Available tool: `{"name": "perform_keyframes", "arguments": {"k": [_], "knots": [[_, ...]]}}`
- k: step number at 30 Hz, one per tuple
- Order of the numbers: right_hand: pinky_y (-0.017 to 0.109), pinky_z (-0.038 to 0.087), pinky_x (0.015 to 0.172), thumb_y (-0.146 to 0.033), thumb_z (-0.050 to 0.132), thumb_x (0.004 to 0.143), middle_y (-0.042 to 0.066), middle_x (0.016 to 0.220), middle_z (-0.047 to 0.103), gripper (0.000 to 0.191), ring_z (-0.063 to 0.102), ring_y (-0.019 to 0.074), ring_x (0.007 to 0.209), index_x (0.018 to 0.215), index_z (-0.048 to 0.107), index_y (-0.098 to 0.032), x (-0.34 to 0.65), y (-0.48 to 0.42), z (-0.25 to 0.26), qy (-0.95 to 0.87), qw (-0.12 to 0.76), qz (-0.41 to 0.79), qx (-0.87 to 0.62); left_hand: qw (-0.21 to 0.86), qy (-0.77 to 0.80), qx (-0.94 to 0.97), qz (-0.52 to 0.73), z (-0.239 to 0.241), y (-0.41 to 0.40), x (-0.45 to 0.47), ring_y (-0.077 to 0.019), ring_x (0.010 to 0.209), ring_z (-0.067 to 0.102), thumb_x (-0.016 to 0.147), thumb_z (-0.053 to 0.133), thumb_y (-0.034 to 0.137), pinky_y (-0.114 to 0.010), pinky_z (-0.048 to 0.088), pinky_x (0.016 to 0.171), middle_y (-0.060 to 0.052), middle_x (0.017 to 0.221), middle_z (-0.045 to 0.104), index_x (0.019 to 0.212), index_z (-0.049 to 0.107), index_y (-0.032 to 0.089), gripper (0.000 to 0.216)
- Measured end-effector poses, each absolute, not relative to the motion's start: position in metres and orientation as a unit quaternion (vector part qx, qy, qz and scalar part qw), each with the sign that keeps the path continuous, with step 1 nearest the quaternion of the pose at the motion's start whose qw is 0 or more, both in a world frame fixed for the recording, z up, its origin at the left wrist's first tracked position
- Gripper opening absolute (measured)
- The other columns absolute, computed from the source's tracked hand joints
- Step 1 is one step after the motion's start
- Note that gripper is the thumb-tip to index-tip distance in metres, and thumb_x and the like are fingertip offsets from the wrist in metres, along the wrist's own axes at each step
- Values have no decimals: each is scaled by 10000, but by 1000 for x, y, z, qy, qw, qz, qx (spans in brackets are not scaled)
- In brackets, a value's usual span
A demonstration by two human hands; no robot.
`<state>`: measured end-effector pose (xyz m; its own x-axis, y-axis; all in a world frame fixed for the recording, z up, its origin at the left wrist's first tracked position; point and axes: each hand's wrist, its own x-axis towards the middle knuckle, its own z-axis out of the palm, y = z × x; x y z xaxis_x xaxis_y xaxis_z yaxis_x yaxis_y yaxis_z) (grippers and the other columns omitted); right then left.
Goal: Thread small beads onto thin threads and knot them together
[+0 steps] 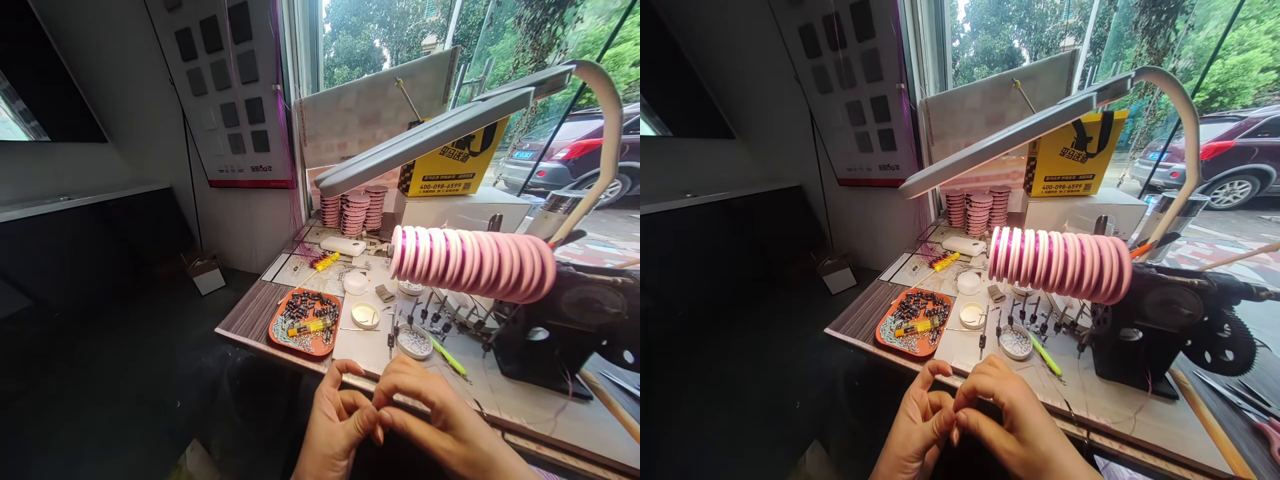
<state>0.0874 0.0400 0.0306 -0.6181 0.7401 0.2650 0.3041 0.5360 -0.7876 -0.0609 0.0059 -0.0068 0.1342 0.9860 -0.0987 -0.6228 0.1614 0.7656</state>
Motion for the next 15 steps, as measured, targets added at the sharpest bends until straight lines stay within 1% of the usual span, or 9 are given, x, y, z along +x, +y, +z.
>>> {"name": "perform_keyframes", "arguments": {"k": [4,6,8,11,13,15], "knots": [[273,409,671,-209,503,883,7,731,574,180,522,169,752,713,560,-190,87,39,31,-842,299,328,-307,699,312,299,569,-12,8,-62,-51,438,508,597,810,303,-157,347,514,60,478,600,894,499,192,444],[264,411,668,-136,492,864,4,735,569,158,514,164,753,722,534,-190,87,39,32,-854,299,303,-301,706,317,302,557,-11,8,-65,-58,463,502,606,799,329,-169,356,532,59,492,577,879,523,185,414],[257,405,651,-89,477,853,3,731,562,171,505,163,740,719,506,-191,87,40,32,-866,295,273,-298,720,332,320,518,-9,9,-69,-72,541,508,619,781,363,-191,377,586,31,588,581,860,573,156,380],[261,377,628,-74,457,864,11,723,549,182,481,168,714,722,482,-185,88,42,29,-888,282,219,-289,711,366,404,444,-3,10,-77,-102,657,480,697,696,434,-231,375,670,-8,701,549,795,626,113,344],[268,351,630,-85,462,879,12,721,538,177,460,169,707,730,479,-180,88,44,26,-902,271,186,-281,673,389,471,417,1,11,-80,-116,670,446,747,624,475,-245,355,685,-2,675,510,707,610,115,363],[272,327,639,-102,488,886,7,717,520,180,442,167,704,723,480,-178,88,45,22,-909,264,162,-279,643,415,500,406,3,11,-80,-125,672,434,754,601,496,-251,343,696,5,650,488,648,572,129,383]]}}
